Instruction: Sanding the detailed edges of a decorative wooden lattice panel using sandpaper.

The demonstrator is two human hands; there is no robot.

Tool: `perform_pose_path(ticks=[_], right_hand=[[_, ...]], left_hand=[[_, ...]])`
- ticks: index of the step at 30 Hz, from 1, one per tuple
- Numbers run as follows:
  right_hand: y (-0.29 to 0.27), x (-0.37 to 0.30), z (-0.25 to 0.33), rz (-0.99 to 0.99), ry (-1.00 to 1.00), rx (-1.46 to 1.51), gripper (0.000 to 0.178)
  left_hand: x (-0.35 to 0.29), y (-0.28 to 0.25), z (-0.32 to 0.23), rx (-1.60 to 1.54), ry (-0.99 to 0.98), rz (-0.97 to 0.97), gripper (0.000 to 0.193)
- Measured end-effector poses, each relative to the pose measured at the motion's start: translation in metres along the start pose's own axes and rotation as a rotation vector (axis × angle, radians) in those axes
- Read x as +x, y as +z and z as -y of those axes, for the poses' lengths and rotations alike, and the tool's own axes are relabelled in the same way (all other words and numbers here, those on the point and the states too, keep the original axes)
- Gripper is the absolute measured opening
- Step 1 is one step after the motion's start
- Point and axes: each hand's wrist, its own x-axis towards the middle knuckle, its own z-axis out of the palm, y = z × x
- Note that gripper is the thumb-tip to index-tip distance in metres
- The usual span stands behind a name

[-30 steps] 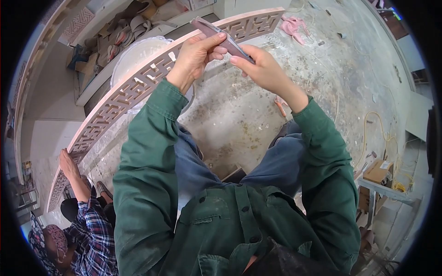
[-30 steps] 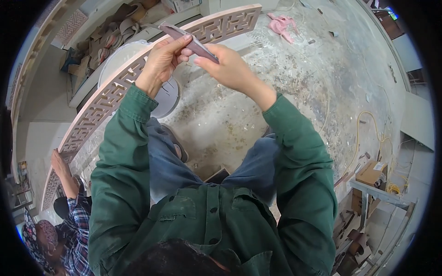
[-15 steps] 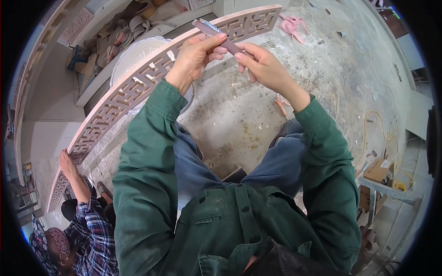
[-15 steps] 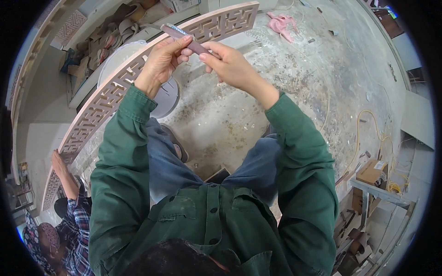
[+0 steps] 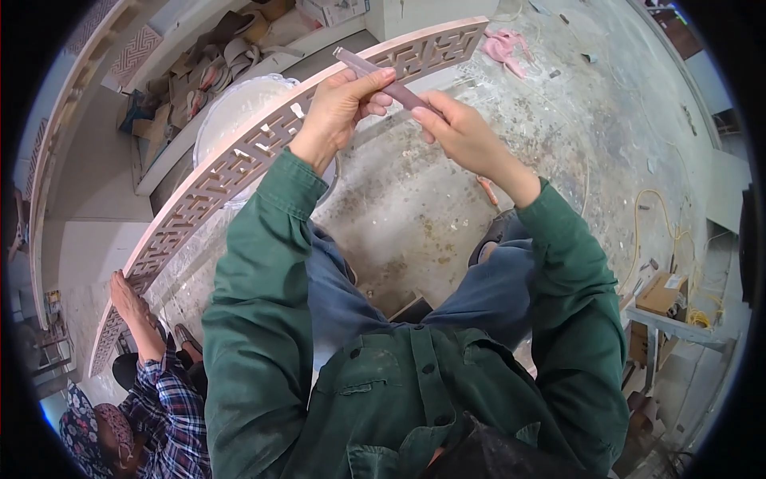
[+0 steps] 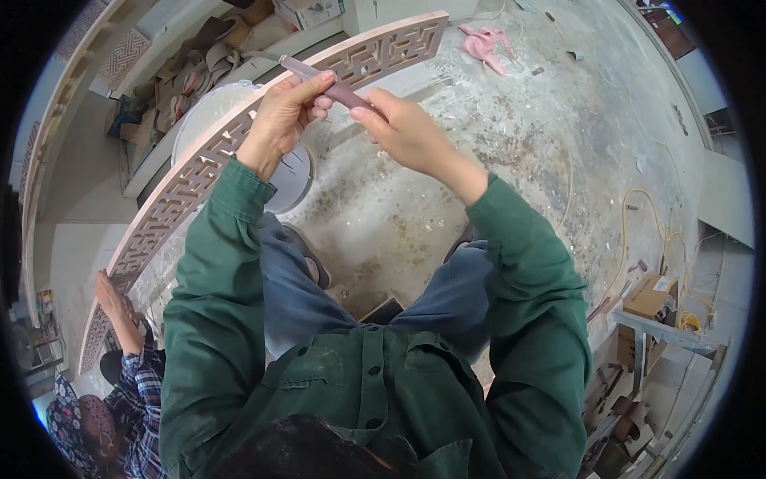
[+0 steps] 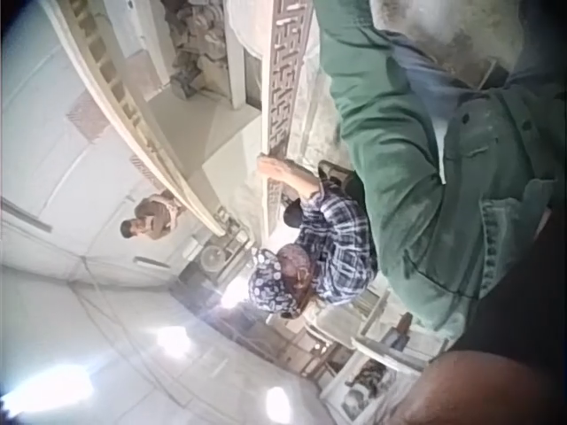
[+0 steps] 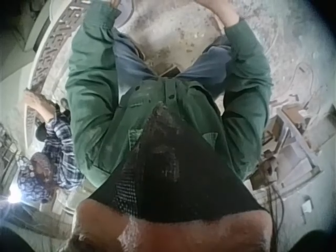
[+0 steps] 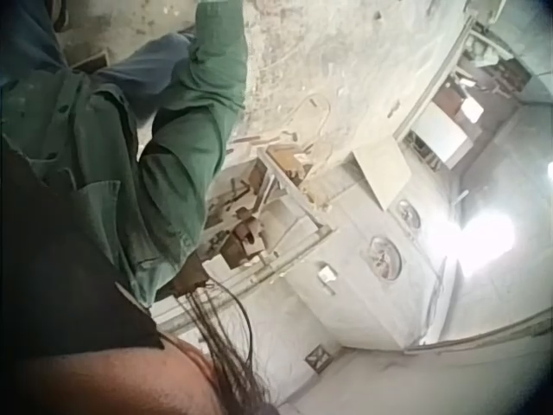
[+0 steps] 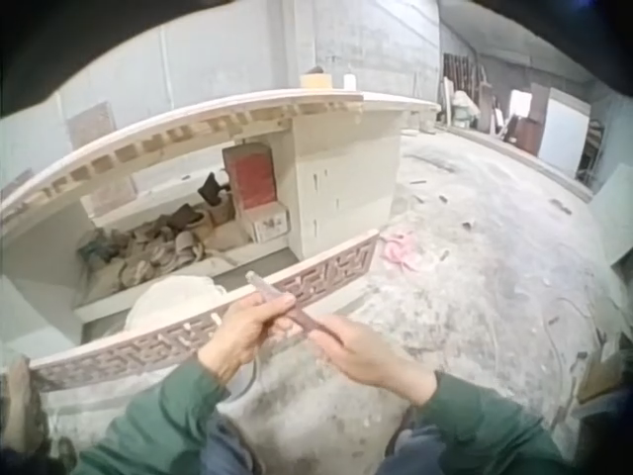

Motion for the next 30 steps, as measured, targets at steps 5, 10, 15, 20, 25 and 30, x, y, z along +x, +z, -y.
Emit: perform_pose_path(ticks=[5,10,15,20,25,30], right_hand=[[-0.019,0.000,0.015,0.304,0.421,0.771,0.031],[-0.021,-0.006,0.011,0.252,0.351,0.516,0.032],[-0.004,-0.017,0.002,-0.043,-0.090,-0.014,0.041],[-0.029,-0.021,-0.026,-0.015,0.034,0.002,0.046],[-0.074,-0.027,-0.084,-0.169,0.182,-0.054,0.040],[-0.080,-0.014,-0.080,-0.258,0.180,-0.085,0.042]], left_hand=[[-0.002,0.002,-0.008,-0.221,0.019,0.150,0.027],[0.001,0.003,0.003,-0.092,0.005,0.073,0.025],[0.001,0.018,0.015,-0.026,-0.081,-0.001,0.020],[0.003,0.019,0.001,0.521,-0.023,0.028,0.027],[0.029,0.014,-0.015,0.875,0.603,-0.224,0.027],[0.078,0.010,-0.025,1.492,0.954,-0.267,0.059]])
